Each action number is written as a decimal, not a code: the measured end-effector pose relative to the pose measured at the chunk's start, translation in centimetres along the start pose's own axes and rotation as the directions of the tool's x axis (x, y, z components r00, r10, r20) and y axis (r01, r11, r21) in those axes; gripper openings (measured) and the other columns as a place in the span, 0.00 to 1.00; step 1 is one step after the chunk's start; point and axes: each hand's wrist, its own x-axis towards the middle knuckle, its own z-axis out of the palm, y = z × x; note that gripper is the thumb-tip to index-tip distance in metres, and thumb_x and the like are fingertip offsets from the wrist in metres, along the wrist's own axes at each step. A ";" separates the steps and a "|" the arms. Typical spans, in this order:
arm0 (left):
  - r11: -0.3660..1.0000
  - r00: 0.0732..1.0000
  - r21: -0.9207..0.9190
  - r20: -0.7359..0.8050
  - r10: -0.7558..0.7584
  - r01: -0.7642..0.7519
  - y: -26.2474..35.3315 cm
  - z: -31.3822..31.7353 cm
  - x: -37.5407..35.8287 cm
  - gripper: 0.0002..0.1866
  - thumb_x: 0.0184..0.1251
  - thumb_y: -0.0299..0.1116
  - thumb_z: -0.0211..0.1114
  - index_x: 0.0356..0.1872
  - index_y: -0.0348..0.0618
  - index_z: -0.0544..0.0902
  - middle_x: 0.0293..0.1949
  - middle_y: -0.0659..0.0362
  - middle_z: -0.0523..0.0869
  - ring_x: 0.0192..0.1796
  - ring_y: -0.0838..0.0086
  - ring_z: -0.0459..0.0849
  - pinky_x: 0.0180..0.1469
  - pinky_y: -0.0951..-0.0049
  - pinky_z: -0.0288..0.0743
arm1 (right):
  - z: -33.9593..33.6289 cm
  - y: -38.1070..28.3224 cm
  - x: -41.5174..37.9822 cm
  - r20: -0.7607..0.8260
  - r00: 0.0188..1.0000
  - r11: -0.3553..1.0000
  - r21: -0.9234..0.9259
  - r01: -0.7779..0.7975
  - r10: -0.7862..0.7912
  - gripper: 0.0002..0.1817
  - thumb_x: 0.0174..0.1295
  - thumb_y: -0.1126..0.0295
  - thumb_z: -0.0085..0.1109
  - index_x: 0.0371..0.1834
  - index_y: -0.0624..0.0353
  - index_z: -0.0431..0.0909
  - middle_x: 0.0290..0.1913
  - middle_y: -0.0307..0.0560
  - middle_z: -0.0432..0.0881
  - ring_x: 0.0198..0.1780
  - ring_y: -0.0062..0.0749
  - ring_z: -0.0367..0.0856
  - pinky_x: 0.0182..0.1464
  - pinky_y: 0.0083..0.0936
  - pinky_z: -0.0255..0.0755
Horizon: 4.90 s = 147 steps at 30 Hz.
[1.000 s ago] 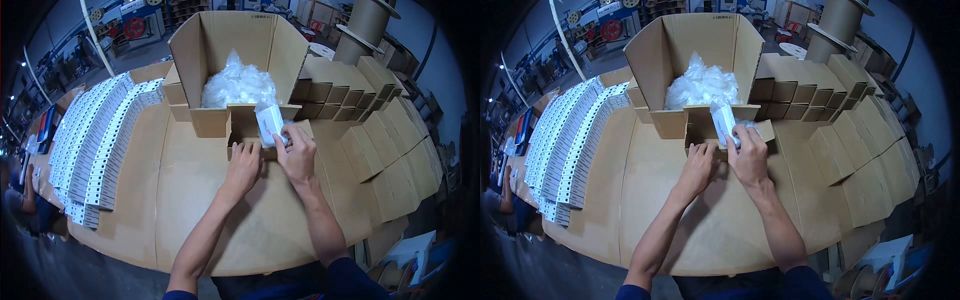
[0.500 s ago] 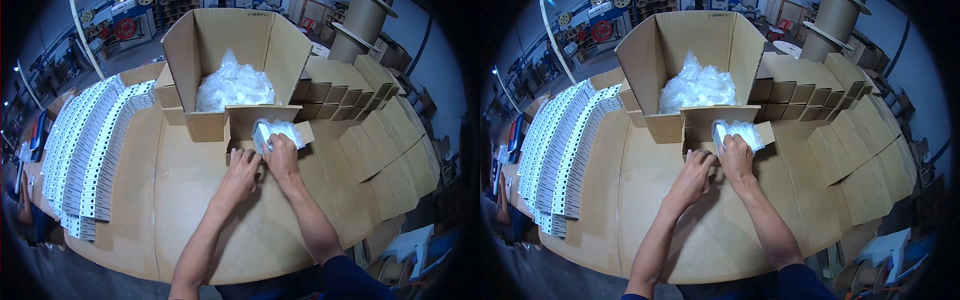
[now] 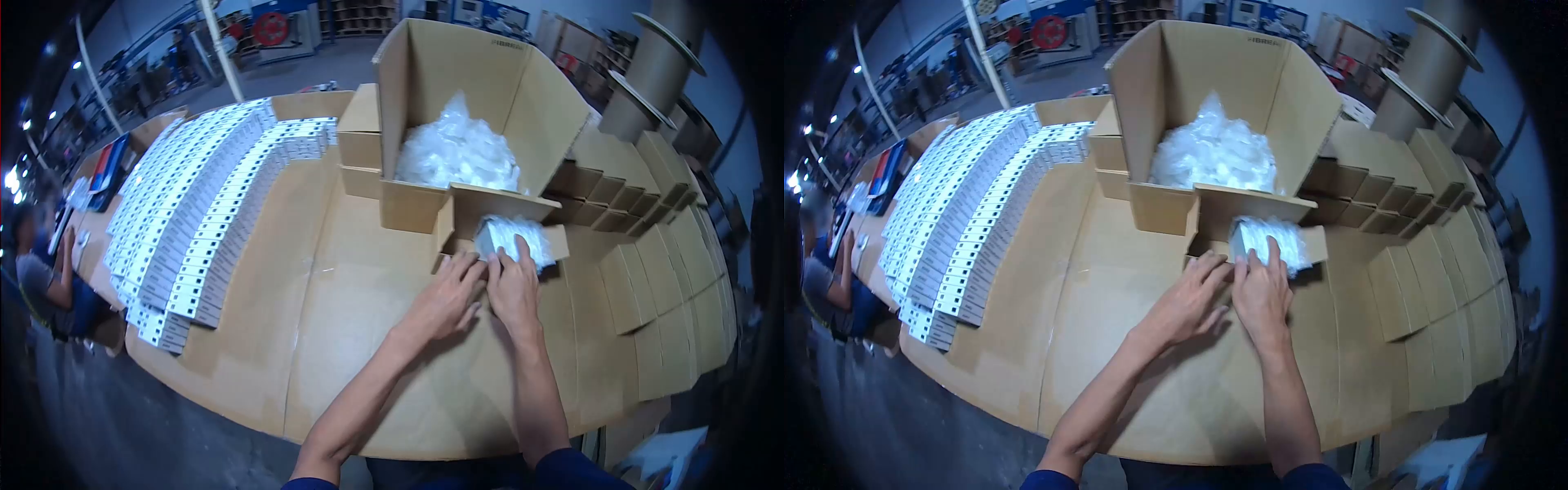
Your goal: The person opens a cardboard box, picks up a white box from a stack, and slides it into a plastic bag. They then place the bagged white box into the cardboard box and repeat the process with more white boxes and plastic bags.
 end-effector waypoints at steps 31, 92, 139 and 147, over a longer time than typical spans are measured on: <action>0.605 0.824 0.613 -0.551 -0.133 0.508 -38.6 -16.8 3.9 0.23 0.67 0.26 0.59 0.65 0.40 0.75 0.58 0.52 0.79 0.64 0.56 0.77 0.63 0.58 0.74 | 12.7 -23.7 14.5 -0.012 0.832 0.827 -0.125 0.549 -0.554 0.47 0.56 0.71 0.65 0.81 0.68 0.55 0.79 0.73 0.56 0.80 0.73 0.52 0.78 0.72 0.44; 0.702 0.763 -0.711 -0.479 -0.434 -0.047 -1.7 -12.6 15.4 0.08 0.83 0.35 0.60 0.46 0.41 0.75 0.34 0.64 0.79 0.33 0.83 0.77 0.34 0.79 0.73 | -6.5 -1.0 11.7 -0.103 0.981 0.559 0.809 0.179 -0.165 0.15 0.71 0.64 0.65 0.40 0.69 0.87 0.47 0.59 0.81 0.45 0.48 0.82 0.49 0.36 0.75; 0.994 0.987 0.026 -0.122 -0.107 0.111 20.8 -1.2 -12.2 0.17 0.53 0.30 0.82 0.38 0.41 0.81 0.35 0.56 0.85 0.42 0.61 0.85 0.49 0.62 0.74 | -11.7 5.3 -25.8 -0.030 0.984 0.725 0.672 0.151 -0.177 0.11 0.57 0.82 0.72 0.43 0.75 0.84 0.66 0.65 0.74 0.61 0.53 0.82 0.62 0.40 0.77; 0.911 0.936 -0.248 -0.039 -0.349 0.329 19.5 -1.6 -11.8 0.13 0.68 0.31 0.74 0.47 0.39 0.80 0.28 0.51 0.89 0.26 0.67 0.88 0.34 0.70 0.77 | -12.2 6.6 -25.8 0.176 0.953 0.738 0.671 0.068 -0.248 0.10 0.64 0.72 0.71 0.39 0.70 0.85 0.64 0.65 0.75 0.55 0.54 0.84 0.58 0.39 0.77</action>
